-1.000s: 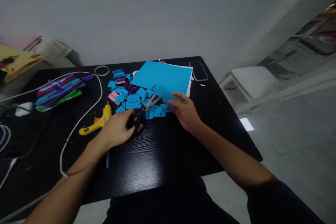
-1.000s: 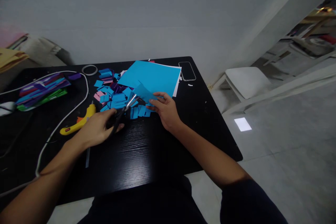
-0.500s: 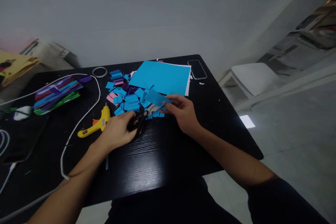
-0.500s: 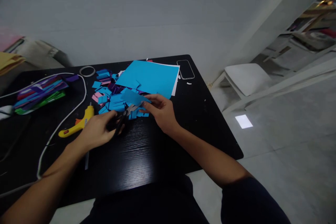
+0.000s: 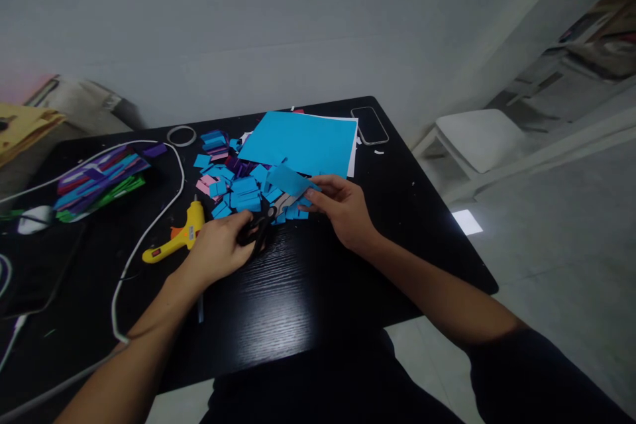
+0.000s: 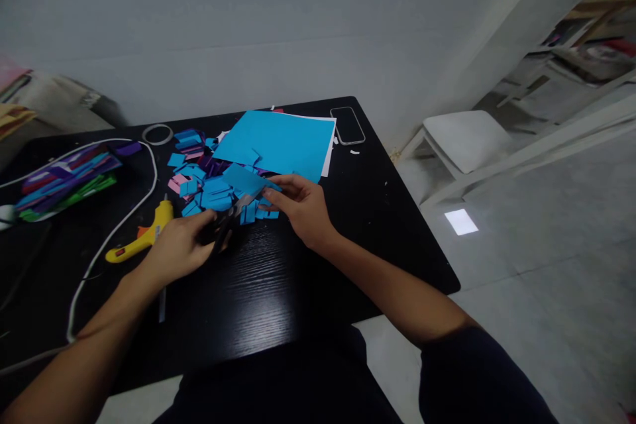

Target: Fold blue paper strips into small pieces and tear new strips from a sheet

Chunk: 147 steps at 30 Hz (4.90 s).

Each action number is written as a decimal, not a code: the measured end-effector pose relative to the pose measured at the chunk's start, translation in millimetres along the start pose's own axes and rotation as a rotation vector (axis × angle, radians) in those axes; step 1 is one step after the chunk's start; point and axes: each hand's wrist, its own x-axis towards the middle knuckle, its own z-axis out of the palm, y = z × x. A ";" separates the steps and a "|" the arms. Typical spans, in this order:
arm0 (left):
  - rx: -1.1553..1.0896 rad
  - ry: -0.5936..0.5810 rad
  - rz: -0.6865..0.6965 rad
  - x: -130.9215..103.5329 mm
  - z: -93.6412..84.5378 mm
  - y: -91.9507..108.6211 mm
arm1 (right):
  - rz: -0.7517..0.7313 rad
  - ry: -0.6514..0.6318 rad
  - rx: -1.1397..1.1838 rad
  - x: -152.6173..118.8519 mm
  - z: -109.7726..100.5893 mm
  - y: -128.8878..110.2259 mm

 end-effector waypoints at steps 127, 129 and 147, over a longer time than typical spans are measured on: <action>0.023 0.030 0.024 -2.6 -2.1 6.0 | 0.064 0.099 -0.031 5.1 -7.7 3.2; 0.030 0.032 0.023 -2.7 -1.7 5.8 | 0.065 0.100 -0.026 5.5 -7.4 3.5; -0.004 0.027 0.027 -1.8 -0.8 7.6 | 0.097 0.111 -0.040 7.5 -10.0 6.3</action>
